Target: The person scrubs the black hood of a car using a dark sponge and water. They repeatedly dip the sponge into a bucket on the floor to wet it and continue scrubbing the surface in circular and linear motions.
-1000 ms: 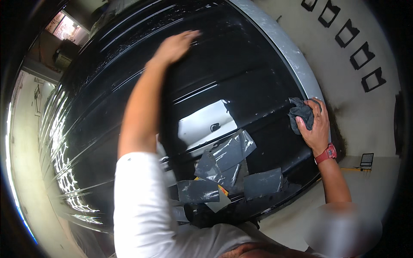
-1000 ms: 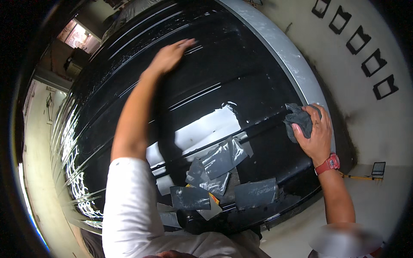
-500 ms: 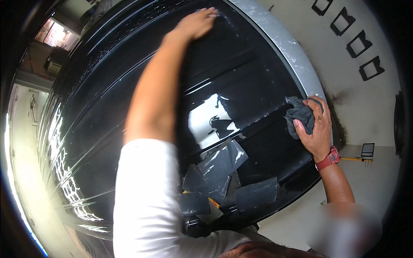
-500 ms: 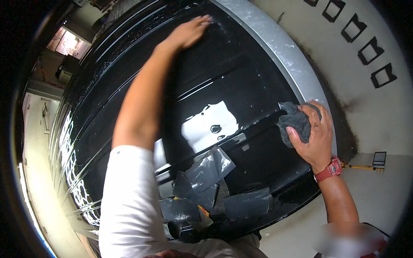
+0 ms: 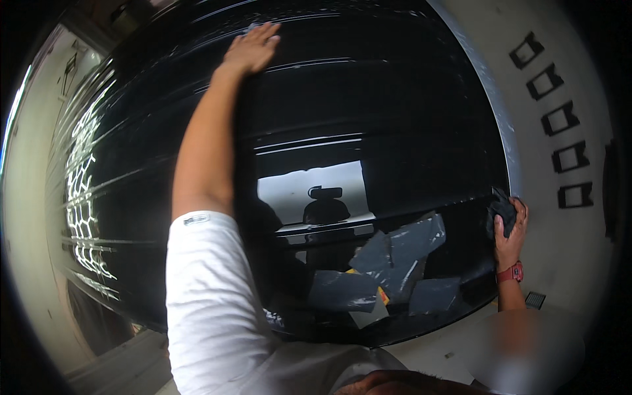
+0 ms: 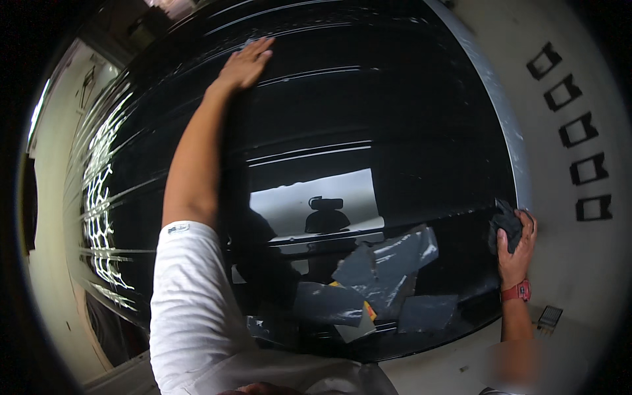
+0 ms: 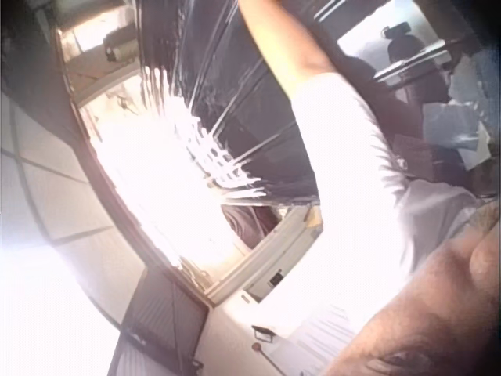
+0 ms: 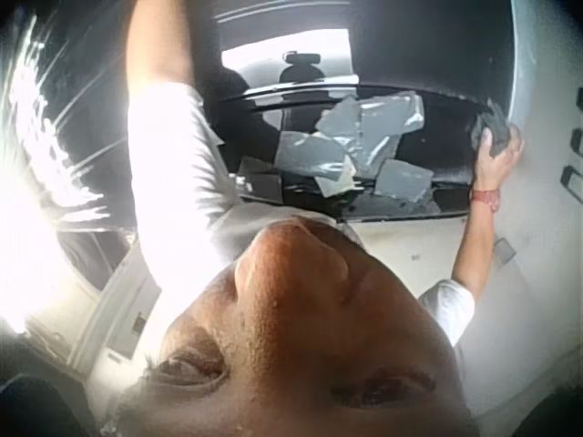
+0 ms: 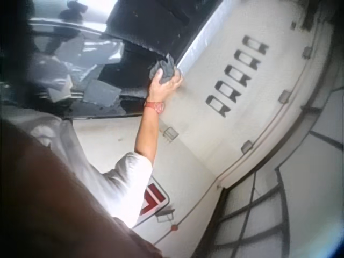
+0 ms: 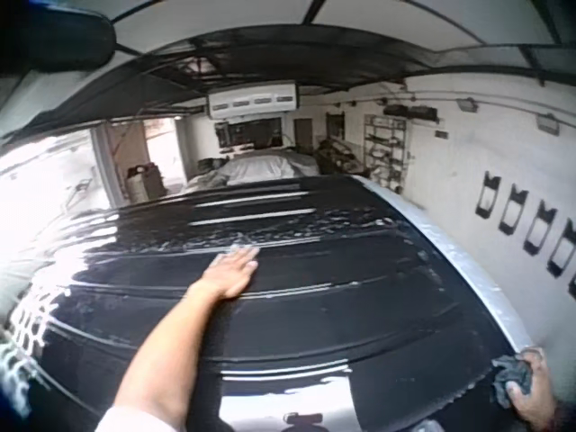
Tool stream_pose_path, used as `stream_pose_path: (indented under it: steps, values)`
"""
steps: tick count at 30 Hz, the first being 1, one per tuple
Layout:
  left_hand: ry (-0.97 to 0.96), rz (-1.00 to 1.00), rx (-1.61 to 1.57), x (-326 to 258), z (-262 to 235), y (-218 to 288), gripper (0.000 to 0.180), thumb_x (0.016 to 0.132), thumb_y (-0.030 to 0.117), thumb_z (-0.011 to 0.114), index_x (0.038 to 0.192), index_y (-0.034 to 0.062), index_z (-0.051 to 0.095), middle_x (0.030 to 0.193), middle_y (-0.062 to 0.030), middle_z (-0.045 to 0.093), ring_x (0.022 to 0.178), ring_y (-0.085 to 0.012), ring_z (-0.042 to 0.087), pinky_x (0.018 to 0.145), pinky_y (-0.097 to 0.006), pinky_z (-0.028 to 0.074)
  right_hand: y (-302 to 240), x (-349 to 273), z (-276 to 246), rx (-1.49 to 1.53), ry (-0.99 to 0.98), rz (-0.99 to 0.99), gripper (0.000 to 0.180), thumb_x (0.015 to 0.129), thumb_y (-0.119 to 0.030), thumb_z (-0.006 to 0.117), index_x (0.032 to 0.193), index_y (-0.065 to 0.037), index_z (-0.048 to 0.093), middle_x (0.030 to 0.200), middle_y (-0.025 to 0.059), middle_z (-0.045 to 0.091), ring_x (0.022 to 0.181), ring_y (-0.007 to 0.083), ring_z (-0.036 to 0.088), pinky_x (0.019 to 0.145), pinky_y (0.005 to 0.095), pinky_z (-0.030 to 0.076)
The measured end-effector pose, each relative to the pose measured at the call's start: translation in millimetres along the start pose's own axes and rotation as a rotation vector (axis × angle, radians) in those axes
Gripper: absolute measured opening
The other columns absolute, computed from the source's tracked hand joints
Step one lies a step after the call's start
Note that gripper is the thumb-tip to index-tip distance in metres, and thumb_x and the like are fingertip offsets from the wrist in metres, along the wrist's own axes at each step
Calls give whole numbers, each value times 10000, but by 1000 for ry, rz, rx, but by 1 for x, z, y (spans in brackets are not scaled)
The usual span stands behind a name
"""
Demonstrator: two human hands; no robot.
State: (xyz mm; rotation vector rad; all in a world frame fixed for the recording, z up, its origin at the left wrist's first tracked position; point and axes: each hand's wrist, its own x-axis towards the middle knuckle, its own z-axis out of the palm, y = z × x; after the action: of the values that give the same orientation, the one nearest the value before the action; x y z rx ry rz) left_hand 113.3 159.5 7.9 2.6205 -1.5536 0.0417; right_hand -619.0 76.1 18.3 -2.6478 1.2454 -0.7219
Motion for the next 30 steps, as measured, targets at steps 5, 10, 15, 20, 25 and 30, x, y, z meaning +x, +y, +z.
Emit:
stream_pose_path:
  steps: [5, 10, 15, 20, 25, 30]
  values:
    - [20, -357, -3, -62, -19, -135, 623, 1147, 490, 232, 1735, 282, 230, 1817, 14, 175, 1674, -205, 148, 1336, -576, 151, 2, -2, -3, -80, -29, -16, 524, 1006, -265, 673, 1449, -23, 533, 1404, 206, 580, 1349, 417, 547, 1183, 493, 405]
    - [90, -425, 128, -45, -13, -137, 632, 1132, 431, 288, 1692, 142, 337, 1765, -118, 304, 1625, -316, 300, 1309, -558, 256, -8, 5, 5, -44, -13, -5, 508, 987, -254, 681, 1418, -19, 550, 1377, 210, 596, 1323, 420, 562, 1167, 486, 420]
    - [-47, 108, -33, 6, -16, 177, 626, 1146, 425, 309, 1692, 120, 328, 1759, -137, 316, 1628, -342, 286, 1322, -495, 258, -17, 6, -4, -44, 15, -13, 509, 960, -236, 704, 1398, -21, 560, 1349, 214, 612, 1283, 438, 581, 1133, 500, 448]
    - [67, 274, -201, -22, -5, 121, 531, 1155, 359, 264, 1589, 214, 535, 1715, -32, 422, 1544, -275, 444, 1270, -411, 374, -2, 5, -2, -53, 44, -42, 503, 961, -235, 707, 1392, -18, 565, 1333, 217, 625, 1273, 437, 587, 1122, 499, 457]
    - [146, -251, -275, -144, -54, -99, 548, 1128, 381, 275, 1459, 228, 683, 1508, -79, 658, 1428, -339, 575, 1191, -441, 438, -6, -6, -7, -57, 37, -7, 499, 951, -220, 723, 1380, -16, 572, 1326, 209, 632, 1269, 432, 590, 1117, 502, 460]
    - [227, -159, -363, -156, -44, -102, 594, 1129, 423, 289, 1346, 133, 760, 1477, -123, 676, 1428, -339, 583, 1190, -420, 434, -25, 7, -3, -21, 51, -16, 470, 922, -199, 754, 1331, -17, 609, 1300, 198, 634, 1260, 426, 595, 1110, 500, 460]
